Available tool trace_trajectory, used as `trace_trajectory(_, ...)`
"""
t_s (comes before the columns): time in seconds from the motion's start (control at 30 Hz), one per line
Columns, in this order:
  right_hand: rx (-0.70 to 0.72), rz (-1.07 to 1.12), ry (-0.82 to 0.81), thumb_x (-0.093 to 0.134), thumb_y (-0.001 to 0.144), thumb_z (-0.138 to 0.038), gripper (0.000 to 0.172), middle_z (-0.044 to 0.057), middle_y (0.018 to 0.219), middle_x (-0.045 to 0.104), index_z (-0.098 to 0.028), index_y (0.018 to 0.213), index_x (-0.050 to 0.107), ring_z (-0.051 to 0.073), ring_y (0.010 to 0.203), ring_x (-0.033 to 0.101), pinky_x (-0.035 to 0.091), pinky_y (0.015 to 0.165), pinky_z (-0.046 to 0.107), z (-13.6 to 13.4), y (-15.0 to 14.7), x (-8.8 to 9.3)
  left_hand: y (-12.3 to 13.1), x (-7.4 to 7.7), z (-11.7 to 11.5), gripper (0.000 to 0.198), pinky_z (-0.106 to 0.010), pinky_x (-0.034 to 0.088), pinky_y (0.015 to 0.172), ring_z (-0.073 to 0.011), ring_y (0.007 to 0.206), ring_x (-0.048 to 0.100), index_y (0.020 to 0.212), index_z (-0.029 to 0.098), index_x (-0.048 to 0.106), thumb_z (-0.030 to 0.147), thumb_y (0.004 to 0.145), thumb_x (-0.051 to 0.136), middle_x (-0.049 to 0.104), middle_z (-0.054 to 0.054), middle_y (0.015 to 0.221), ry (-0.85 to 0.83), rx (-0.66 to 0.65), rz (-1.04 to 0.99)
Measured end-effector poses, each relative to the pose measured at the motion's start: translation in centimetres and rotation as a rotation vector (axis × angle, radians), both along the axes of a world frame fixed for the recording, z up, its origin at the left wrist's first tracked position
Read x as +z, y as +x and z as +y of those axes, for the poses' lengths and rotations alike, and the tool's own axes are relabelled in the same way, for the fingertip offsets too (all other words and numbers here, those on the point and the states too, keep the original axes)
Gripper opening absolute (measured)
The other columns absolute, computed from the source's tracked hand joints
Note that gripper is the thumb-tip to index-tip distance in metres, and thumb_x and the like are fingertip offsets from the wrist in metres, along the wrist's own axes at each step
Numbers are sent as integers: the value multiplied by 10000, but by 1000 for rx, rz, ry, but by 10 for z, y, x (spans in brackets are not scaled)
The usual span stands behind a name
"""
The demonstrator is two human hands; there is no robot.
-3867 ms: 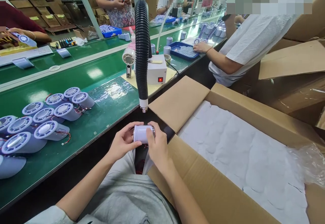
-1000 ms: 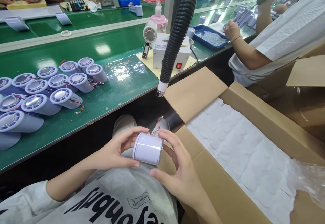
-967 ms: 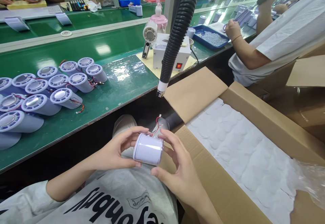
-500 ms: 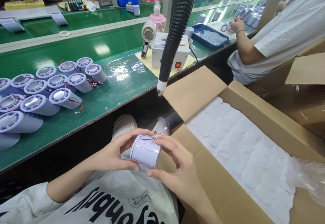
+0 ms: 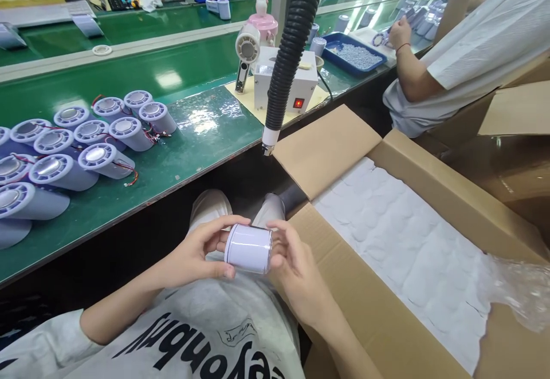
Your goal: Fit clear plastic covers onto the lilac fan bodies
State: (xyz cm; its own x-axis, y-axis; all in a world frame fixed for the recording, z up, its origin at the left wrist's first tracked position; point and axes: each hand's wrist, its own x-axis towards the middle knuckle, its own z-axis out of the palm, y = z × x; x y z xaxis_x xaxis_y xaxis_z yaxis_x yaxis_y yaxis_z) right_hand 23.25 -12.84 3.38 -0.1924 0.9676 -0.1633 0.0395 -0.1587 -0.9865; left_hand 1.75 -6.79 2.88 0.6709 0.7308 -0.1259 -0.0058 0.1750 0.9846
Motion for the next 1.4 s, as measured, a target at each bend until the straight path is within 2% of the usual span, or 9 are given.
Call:
trace_trajectory(0.13, 128, -111, 75, 651, 895, -478, 572, 55, 1388, 490, -352, 1399, 412, 253, 1168, 560, 511, 969, 362, -10, 9, 6, 4, -1, -5, 596, -243, 503, 663, -147, 782, 598, 1253, 226, 551, 430, 738, 772, 597, -52, 1009, -84, -1, -2)
trace_trajectory(0.27, 116, -39, -11, 669, 890, -422, 538, 79, 1202, 601, -296, 1367, 455, 240, 958, 640, 562, 825, 363, -18, 12, 4, 5, -2, -9, 604, -223, 448, 632, -135, 752, 563, 1216, 188, 575, 562, 759, 701, 603, -43, 955, -66, -44, -10)
trace_trajectory(0.43, 48, 154, -150, 675, 873, -492, 506, 56, 932, 671, -233, 1266, 489, 181, 650, 651, 540, 590, 303, -21, 10, -1, 7, 2, -15, 662, -275, 491, 790, -178, 886, 634, 1313, 234, 508, 477, 746, 749, 658, -36, 1014, -3, -116, -3)
trace_trajectory(0.63, 69, 189, -175, 681, 867, -513, 519, 31, 844, 675, -225, 1250, 480, 186, 651, 667, 530, 592, 295, -24, 12, -3, 11, 6, -23, 683, -285, 499, 846, -168, 934, 650, 1338, 286, 453, 349, 746, 787, 661, -8, 1052, 43, -105, 56)
trace_trajectory(0.83, 47, 165, -126, 675, 878, -488, 515, 67, 1031, 670, -250, 1288, 472, 182, 707, 658, 533, 632, 308, -31, 19, -3, 18, 5, -28, 606, -260, 491, 877, -158, 1014, 615, 1279, 303, 485, 296, 753, 785, 620, 6, 1129, 82, -81, 37)
trace_trajectory(1.0, 23, 66, -21, 641, 898, -484, 471, 68, 1122, 661, -266, 1291, 501, 207, 819, 669, 540, 678, 304, -37, 23, 2, 25, 7, -29, 618, -249, 494, 866, -148, 1004, 609, 1284, 318, 459, 284, 758, 782, 599, 14, 1140, 87, -99, 47)
trace_trajectory(1.17, -84, -253, 205, 628, 901, -435, 441, 41, 1188, 645, -272, 1301, 538, 221, 1012, 633, 514, 823, 299, -38, 14, 10, 33, 10, -33, 592, -284, 494, 848, -161, 940, 607, 1257, 289, 479, 321, 751, 785, 602, 2, 1085, 195, -91, 162)
trace_trajectory(1.27, -119, -366, 236, 515, 968, -351, 274, 21, 1111, 673, -256, 1205, 613, 186, 977, 634, 486, 830, 276, -36, 7, 13, 34, 10, -34, 575, -305, 495, 840, -181, 953, 604, 1275, 283, 477, 338, 777, 759, 606, -13, 1090, 203, -115, 178)
trace_trajectory(1.4, -131, -375, 240, 365, 1022, -301, 327, 14, 992, 693, -239, 1157, 656, 155, 863, 644, 473, 745, 255, -34, 3, 13, 32, 7, -35, 581, -311, 499, 823, -184, 940, 604, 1297, 271, 468, 344, 791, 745, 591, -22, 1089, 172, -139, 164)
